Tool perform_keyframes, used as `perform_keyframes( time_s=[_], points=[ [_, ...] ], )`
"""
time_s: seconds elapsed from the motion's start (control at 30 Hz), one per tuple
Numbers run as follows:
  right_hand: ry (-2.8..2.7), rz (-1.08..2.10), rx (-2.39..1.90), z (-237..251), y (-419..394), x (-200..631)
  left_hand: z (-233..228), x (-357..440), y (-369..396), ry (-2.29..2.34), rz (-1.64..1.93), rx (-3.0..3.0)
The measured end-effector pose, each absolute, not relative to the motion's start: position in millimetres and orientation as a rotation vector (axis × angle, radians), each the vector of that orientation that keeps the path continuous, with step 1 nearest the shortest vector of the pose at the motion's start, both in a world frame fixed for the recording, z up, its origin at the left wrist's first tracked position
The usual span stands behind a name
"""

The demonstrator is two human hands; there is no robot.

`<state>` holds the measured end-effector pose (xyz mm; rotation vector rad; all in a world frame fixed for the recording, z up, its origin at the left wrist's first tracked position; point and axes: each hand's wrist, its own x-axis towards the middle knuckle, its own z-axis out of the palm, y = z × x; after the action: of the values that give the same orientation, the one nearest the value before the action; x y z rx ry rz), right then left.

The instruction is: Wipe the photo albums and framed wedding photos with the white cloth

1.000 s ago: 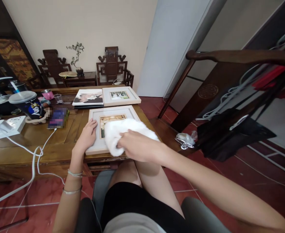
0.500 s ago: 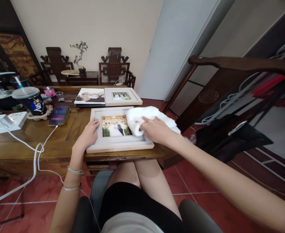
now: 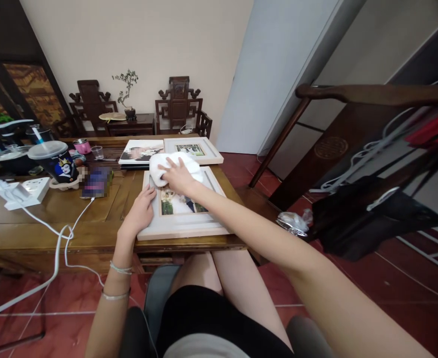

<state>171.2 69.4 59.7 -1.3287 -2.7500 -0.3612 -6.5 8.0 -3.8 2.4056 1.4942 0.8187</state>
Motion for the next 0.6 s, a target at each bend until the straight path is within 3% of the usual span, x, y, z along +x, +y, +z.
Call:
perform_keyframes(
  time_s=[0.6],
  points=[
    [-2.754,-0.417,-1.915,71,44,273,-9,-4,9,1.538,0.912,2.384]
  ],
)
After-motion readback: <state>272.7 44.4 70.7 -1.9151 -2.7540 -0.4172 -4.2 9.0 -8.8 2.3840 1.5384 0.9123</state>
